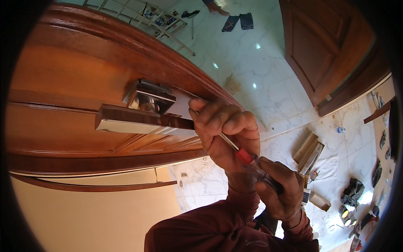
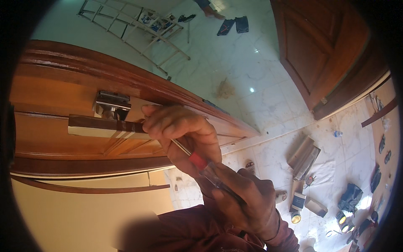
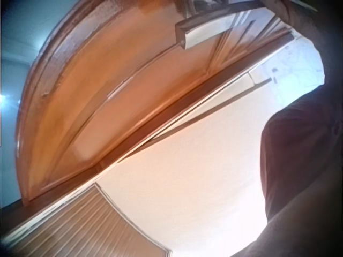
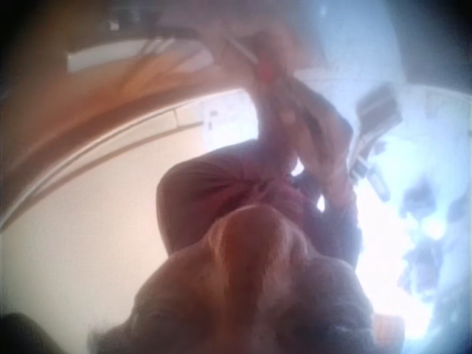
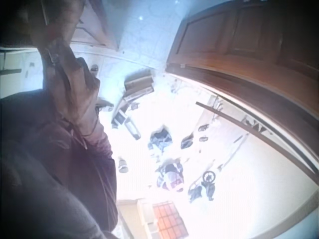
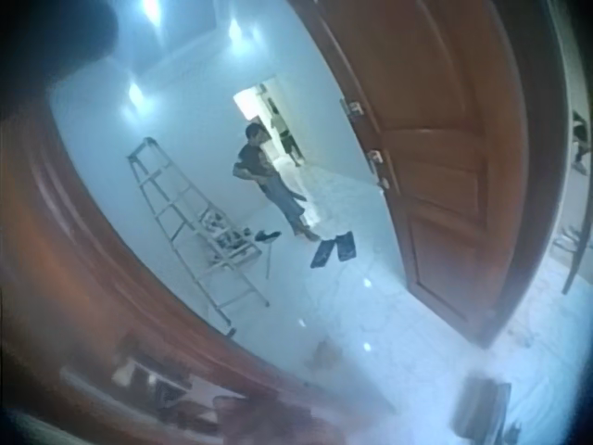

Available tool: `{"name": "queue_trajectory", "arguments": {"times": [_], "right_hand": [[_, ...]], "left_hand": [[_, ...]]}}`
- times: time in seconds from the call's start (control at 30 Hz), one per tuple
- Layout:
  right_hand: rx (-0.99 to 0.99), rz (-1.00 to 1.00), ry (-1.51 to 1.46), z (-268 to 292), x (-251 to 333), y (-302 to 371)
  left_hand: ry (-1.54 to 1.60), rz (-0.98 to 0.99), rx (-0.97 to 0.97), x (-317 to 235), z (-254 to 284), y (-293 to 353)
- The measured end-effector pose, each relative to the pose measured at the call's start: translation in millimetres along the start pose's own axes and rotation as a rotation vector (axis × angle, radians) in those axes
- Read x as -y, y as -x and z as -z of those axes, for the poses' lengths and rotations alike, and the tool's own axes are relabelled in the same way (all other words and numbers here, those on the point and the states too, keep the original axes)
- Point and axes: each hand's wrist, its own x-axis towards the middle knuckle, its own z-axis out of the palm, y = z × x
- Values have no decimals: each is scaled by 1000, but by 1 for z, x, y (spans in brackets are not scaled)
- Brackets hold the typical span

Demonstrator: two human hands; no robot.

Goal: The person uses a screwdriver to install a metal door handle on a wooden door. They repeatedly tighten screws on both sides of the handle, occasionally bending down to pick up additional screws from the floor.

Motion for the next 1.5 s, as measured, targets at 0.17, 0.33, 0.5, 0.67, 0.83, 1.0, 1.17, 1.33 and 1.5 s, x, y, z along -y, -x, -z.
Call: {"name": "queue_trajectory", "arguments": {"times": [0.17,0.33,0.5,0.67,0.83,1.0,1.17,1.33,1.5], "right_hand": [[82,55,-67,7,-11,16],[-104,-183,-512,2,3,31],[-88,146,268,5,16,-19],[41,286,210,2,10,-30],[68,366,91,-9,3,-39],[-176,209,-232,-25,-19,-78],[-163,239,-468,-54,-18,-109],[-219,252,-287,-75,-9,-114],[-248,352,-188,-79,-10,-123]], "left_hand": [[-50,22,-32,3,-14,1],[-635,367,-221,-9,-11,46],[-846,386,-508,-30,-28,90],[-946,259,-408,-26,-59,91],[-1477,80,-543,-22,-83,90],[-2306,-687,-175,-45,-77,43],[-2194,-729,-76,-77,-90,6],[-2092,-592,-48,-93,-97,-2],[-1934,-937,-152,-99,-102,-15]]}}
